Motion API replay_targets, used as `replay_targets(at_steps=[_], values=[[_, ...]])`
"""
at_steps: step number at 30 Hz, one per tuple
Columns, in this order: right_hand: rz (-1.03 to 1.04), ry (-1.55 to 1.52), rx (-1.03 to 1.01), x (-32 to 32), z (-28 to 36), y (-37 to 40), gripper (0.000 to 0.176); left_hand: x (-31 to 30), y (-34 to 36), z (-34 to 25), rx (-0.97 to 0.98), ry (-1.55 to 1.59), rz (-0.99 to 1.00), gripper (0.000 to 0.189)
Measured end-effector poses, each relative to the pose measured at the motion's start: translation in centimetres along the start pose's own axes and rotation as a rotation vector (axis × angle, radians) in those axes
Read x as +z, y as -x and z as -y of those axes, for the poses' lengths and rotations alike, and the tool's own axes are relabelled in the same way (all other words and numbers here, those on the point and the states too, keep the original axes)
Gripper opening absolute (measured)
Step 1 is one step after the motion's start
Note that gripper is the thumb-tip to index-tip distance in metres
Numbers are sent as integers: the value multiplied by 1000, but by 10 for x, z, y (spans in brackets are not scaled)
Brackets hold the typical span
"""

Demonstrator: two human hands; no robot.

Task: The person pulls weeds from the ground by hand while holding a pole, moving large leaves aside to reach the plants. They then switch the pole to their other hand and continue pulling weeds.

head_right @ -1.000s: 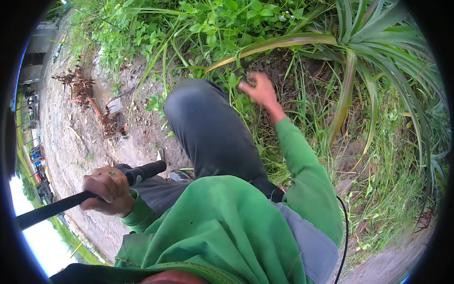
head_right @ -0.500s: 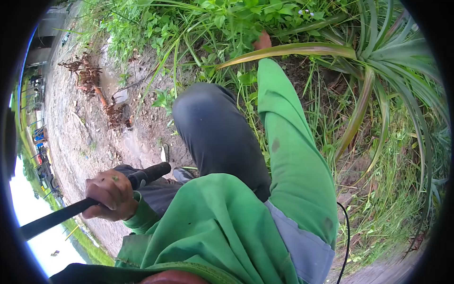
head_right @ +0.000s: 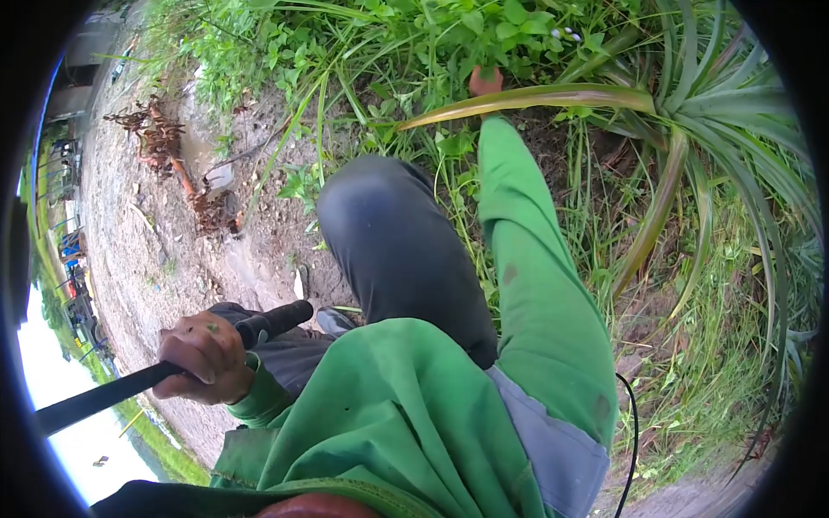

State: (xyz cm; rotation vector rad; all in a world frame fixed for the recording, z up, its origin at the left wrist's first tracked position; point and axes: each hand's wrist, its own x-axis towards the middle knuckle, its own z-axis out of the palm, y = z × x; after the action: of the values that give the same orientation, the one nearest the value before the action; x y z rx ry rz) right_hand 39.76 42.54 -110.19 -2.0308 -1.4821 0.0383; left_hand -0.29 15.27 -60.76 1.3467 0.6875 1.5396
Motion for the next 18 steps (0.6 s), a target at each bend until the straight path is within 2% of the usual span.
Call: replay_targets(at_steps=[2,4,6,7,8,9,10,11,12,14,16,18], values=[[239,159,-155,-11,1,-2,26,-1,-1,0,2,4,1,56],[151,-475,366,-40,47,34,29,1,-1,0,-7,27,0,56],[250,-201,205,-88,95,102,33,5,-2,1,-9,2,-37,56],[211,-309,21,-107,109,121,41,7,-4,1,-6,-2,-34,56],[563,-229,386,-123,125,139,43,9,-5,0,-28,36,-37,55],[911,-242,435,-145,133,152,45,11,-5,0,-43,81,-40,54],[978,-193,199,-122,100,193,49,11,-3,0,-40,82,-39,54],[827,-546,-65,-121,76,230,54,10,-1,-1,-53,88,-35,54],[821,-548,-66,-141,78,233,54,8,-1,-2,-65,92,-29,54],[1299,-410,-40,-186,93,218,54,5,0,-3,-59,99,-18,54],[1309,-159,-47,-175,87,180,54,3,3,-3,-57,110,-14,54],[1067,-185,143,-204,115,115,58,0,5,-4,-51,89,-5,56]])
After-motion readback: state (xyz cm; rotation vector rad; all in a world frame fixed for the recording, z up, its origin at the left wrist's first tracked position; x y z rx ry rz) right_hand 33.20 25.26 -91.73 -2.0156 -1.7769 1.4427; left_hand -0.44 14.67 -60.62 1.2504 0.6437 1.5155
